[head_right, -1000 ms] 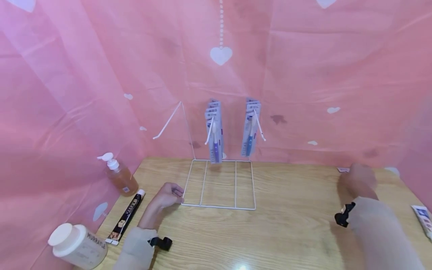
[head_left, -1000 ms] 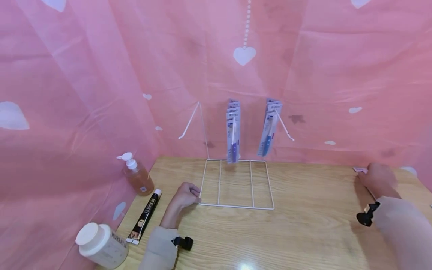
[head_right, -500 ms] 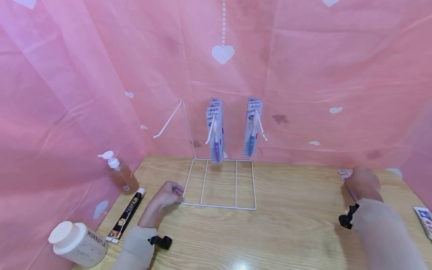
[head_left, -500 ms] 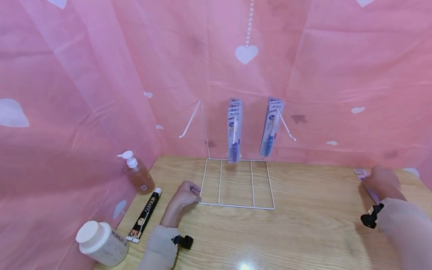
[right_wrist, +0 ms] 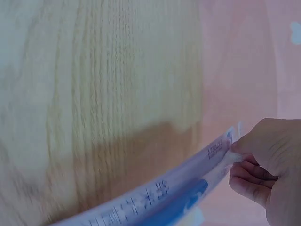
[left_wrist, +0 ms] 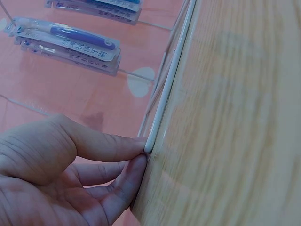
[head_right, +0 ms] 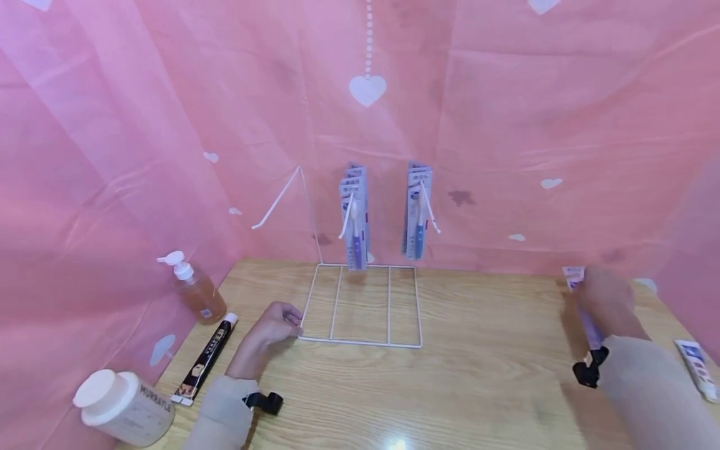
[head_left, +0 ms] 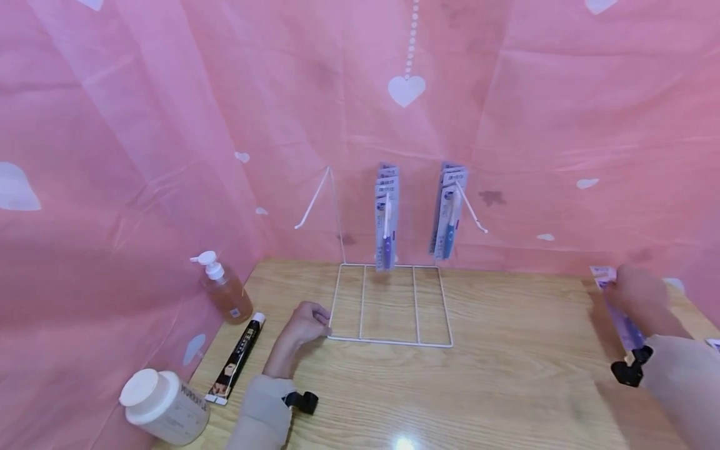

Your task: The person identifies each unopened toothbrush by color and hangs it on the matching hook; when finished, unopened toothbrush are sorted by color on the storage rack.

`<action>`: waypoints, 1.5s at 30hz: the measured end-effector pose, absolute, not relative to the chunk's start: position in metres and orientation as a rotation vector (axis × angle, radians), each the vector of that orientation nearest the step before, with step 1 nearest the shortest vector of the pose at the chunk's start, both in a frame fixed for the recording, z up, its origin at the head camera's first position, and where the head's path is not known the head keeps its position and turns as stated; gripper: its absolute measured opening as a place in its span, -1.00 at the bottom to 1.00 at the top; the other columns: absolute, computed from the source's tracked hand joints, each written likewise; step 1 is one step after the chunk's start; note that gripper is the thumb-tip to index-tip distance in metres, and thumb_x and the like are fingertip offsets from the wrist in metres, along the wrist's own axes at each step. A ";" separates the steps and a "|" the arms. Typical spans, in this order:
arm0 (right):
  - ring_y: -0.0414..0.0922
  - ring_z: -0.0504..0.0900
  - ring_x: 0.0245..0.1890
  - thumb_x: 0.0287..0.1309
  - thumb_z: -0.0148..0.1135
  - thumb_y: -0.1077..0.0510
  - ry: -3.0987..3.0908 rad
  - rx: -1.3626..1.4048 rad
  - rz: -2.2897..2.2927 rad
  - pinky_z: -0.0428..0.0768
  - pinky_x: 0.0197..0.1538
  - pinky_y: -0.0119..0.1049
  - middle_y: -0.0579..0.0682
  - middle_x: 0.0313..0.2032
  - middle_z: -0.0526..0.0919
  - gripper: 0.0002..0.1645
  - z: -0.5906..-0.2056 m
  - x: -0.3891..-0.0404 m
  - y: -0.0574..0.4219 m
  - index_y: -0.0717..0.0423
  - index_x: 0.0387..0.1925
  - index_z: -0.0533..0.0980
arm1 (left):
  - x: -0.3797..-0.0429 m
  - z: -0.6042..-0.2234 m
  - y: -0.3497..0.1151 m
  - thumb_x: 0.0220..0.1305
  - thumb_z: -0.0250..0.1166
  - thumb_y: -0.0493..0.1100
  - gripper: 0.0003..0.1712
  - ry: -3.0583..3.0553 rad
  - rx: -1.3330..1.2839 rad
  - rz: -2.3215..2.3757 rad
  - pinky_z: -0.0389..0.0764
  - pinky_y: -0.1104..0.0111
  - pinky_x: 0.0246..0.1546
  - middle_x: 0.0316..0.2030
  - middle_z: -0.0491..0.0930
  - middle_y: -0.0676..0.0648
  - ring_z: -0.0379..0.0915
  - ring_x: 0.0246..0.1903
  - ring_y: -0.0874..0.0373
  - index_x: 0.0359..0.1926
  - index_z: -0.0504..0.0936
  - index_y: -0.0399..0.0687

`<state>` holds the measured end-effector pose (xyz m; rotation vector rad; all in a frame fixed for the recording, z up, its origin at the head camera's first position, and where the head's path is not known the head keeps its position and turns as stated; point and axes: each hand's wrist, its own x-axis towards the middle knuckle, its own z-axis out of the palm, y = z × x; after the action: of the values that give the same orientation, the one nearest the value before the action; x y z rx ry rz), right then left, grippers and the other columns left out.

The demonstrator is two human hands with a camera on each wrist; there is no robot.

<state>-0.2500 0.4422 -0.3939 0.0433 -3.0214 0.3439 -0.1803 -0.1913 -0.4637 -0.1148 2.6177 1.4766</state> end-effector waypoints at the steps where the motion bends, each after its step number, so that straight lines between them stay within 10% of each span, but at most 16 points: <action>1: 0.02 0.40 -0.70 0.06 0.03 0.23 -3.002 0.047 0.327 0.38 -0.68 -0.12 0.11 -0.68 0.40 -0.77 -0.391 -0.250 0.441 0.27 -0.62 0.33 | -0.180 -0.463 -0.191 -0.06 0.44 -0.48 -0.70 2.623 -0.119 1.473 0.56 0.26 -0.22 -0.34 0.55 -0.13 0.48 -0.31 0.03 -0.23 0.62 -0.32; 11: -0.02 0.34 -0.75 0.12 -0.03 0.22 -2.828 0.159 0.315 0.25 -0.70 -0.14 0.03 -0.73 0.35 -0.70 -0.354 -0.240 0.420 0.14 -0.70 0.26 | -0.177 -0.459 -0.193 -0.07 0.43 -0.50 -0.70 2.620 -0.130 1.486 0.57 0.25 -0.22 -0.34 0.55 -0.13 0.49 -0.31 0.03 -0.23 0.62 -0.34; 26: 0.03 0.40 -0.68 0.35 0.00 0.14 -2.676 0.191 0.325 0.29 -0.69 -0.18 0.26 -0.59 0.44 -0.62 -0.300 -0.211 0.351 0.45 -0.41 0.37 | -0.179 -0.465 -0.193 -0.09 0.44 -0.50 -0.70 2.631 -0.137 1.476 0.54 0.29 -0.27 -0.36 0.55 -0.13 0.47 -0.32 0.04 -0.26 0.62 -0.32; 45: 0.02 0.58 -0.57 0.12 0.29 0.14 -2.107 0.621 0.395 0.38 -0.49 -0.44 0.16 -0.50 0.64 -0.72 -0.255 -0.141 0.242 0.36 -0.33 0.59 | -0.179 -0.461 -0.190 -0.11 0.43 -0.52 -0.69 2.622 -0.114 1.499 0.53 0.32 -0.30 -0.38 0.53 -0.14 0.46 -0.32 0.03 -0.26 0.61 -0.34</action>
<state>-0.1408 0.2421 -0.2553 0.6212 -2.1066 0.3948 -0.1794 -0.1898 -0.4612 -0.1135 2.6221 1.4988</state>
